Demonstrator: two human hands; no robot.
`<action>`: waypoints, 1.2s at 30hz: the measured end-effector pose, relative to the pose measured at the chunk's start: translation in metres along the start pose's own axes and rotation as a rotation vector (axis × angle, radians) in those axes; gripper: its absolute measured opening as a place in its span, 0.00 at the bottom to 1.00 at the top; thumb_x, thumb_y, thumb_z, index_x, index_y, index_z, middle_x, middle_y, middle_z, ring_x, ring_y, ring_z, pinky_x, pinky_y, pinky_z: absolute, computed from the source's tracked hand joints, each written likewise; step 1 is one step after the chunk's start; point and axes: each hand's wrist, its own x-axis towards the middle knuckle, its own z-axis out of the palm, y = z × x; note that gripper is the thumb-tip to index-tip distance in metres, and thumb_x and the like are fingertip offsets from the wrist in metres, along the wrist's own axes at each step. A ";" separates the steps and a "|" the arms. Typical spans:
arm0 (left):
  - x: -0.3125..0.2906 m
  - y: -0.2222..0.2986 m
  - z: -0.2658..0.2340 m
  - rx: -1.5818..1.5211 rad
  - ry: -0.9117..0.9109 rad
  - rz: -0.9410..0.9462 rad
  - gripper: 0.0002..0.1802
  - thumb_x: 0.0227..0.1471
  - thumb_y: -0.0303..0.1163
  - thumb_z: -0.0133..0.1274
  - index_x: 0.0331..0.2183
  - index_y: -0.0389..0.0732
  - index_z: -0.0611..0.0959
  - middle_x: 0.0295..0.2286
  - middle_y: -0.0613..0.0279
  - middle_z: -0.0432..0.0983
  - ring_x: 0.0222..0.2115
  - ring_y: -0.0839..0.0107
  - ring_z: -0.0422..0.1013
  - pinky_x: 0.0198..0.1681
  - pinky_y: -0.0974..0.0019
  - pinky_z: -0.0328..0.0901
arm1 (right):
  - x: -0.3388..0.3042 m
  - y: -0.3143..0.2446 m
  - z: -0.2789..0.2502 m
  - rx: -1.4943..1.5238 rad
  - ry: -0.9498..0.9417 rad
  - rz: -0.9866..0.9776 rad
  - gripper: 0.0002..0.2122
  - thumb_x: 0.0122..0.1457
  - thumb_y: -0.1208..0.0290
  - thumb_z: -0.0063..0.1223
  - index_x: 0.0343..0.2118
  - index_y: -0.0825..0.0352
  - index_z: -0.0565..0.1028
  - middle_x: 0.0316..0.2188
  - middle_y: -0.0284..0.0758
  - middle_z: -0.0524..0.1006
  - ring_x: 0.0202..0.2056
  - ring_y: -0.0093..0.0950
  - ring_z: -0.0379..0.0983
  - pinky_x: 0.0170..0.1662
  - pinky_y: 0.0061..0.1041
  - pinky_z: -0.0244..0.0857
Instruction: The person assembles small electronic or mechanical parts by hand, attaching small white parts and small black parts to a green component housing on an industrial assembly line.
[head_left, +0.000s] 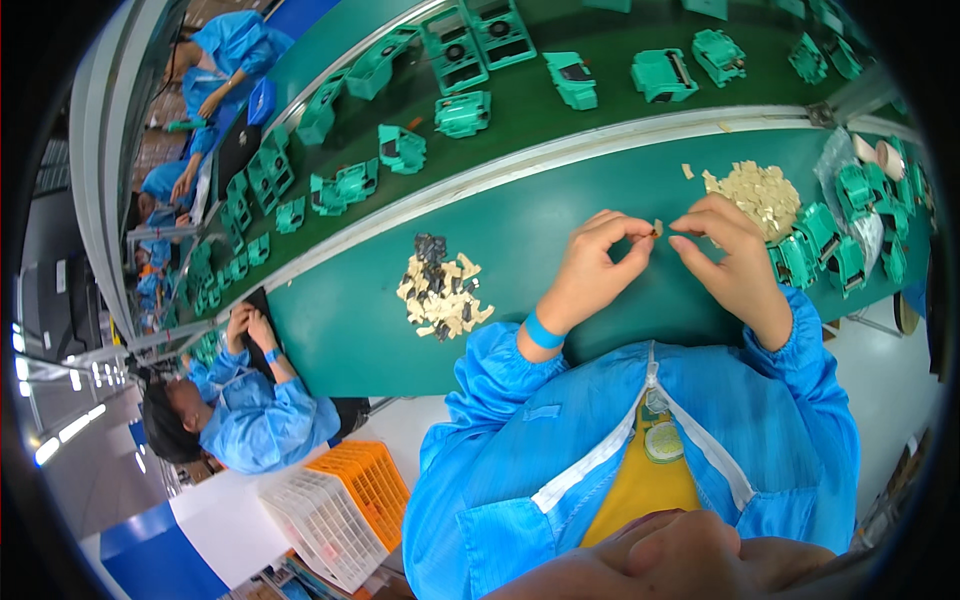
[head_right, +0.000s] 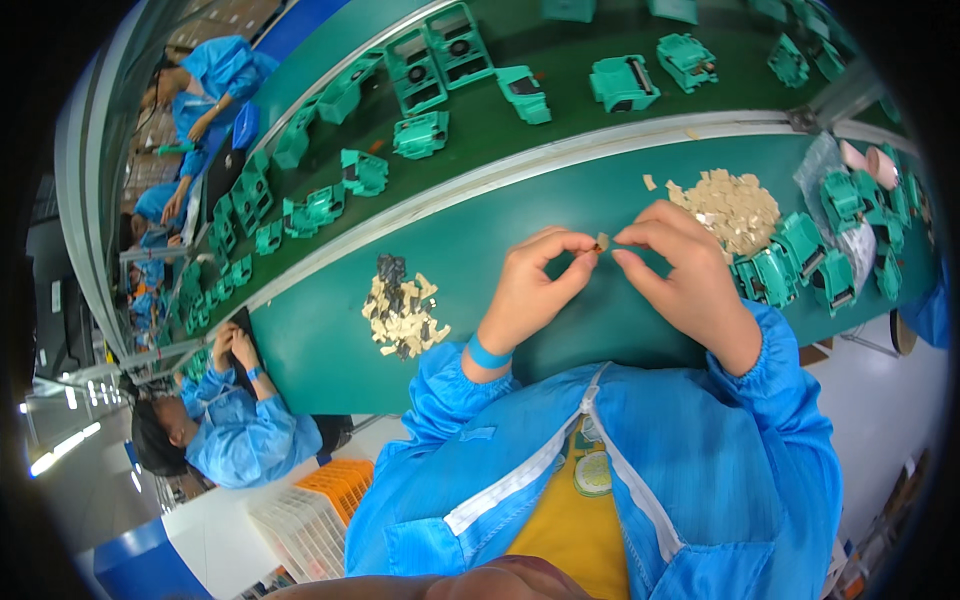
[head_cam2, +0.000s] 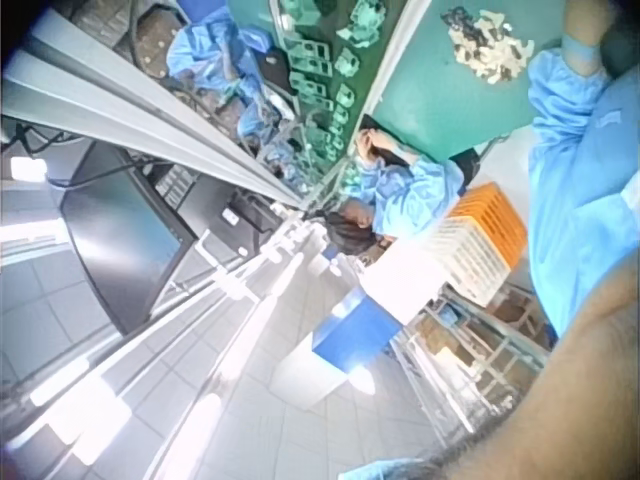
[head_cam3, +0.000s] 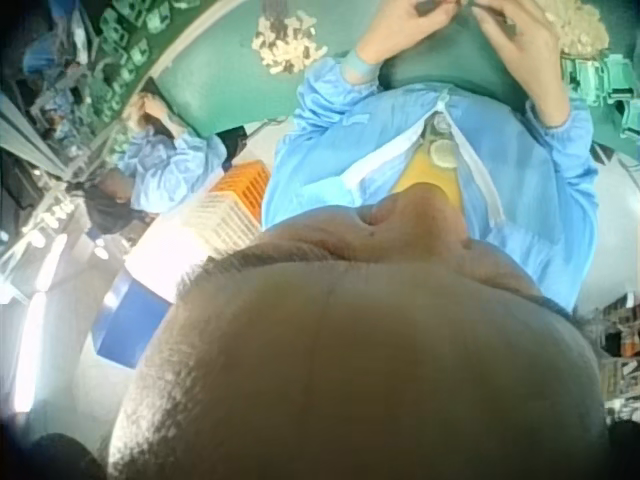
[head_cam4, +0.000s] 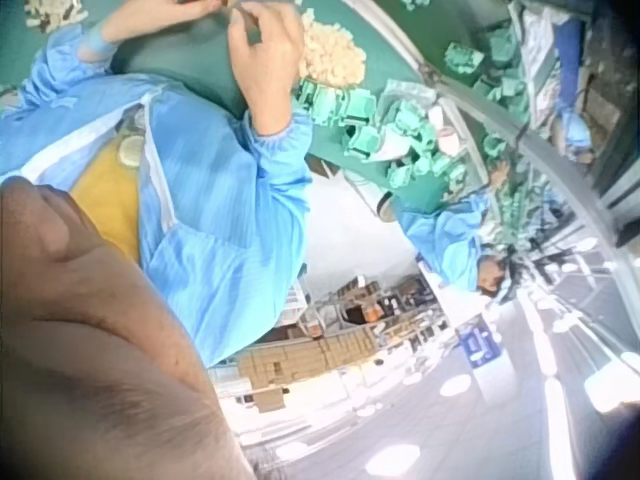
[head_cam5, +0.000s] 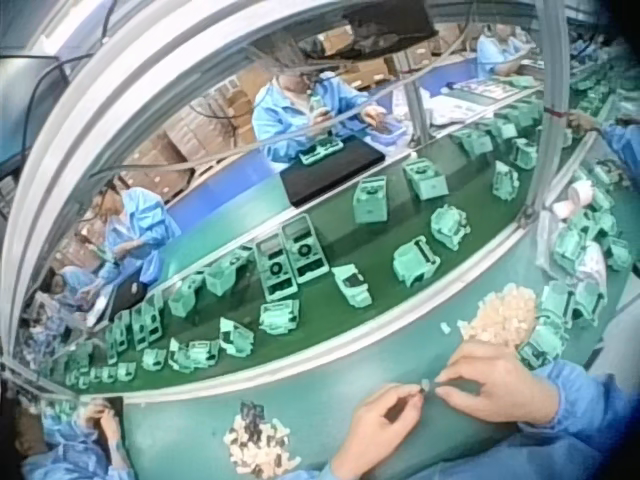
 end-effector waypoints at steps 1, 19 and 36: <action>-0.001 -0.001 0.000 -0.003 0.001 -0.024 0.07 0.53 0.22 0.60 0.37 0.33 0.85 0.32 0.58 0.82 0.34 0.67 0.77 0.39 0.66 0.70 | -0.001 0.001 0.001 -0.009 -0.009 -0.017 0.07 0.51 0.80 0.66 0.33 0.71 0.80 0.31 0.38 0.76 0.35 0.36 0.75 0.38 0.32 0.70; 0.002 -0.001 0.011 0.140 -0.019 0.093 0.06 0.50 0.20 0.60 0.34 0.34 0.85 0.29 0.57 0.81 0.31 0.64 0.76 0.37 0.63 0.70 | 0.001 0.013 0.004 -0.069 -0.035 -0.043 0.04 0.46 0.82 0.59 0.27 0.72 0.76 0.27 0.40 0.74 0.32 0.40 0.73 0.36 0.37 0.68; 0.022 -0.015 0.006 0.822 0.185 0.409 0.10 0.48 0.25 0.64 0.34 0.44 0.82 0.30 0.67 0.78 0.37 0.64 0.75 0.63 0.40 0.56 | 0.011 0.074 -0.019 -0.444 0.219 0.190 0.13 0.62 0.68 0.59 0.25 0.73 0.75 0.24 0.40 0.72 0.27 0.38 0.72 0.32 0.36 0.65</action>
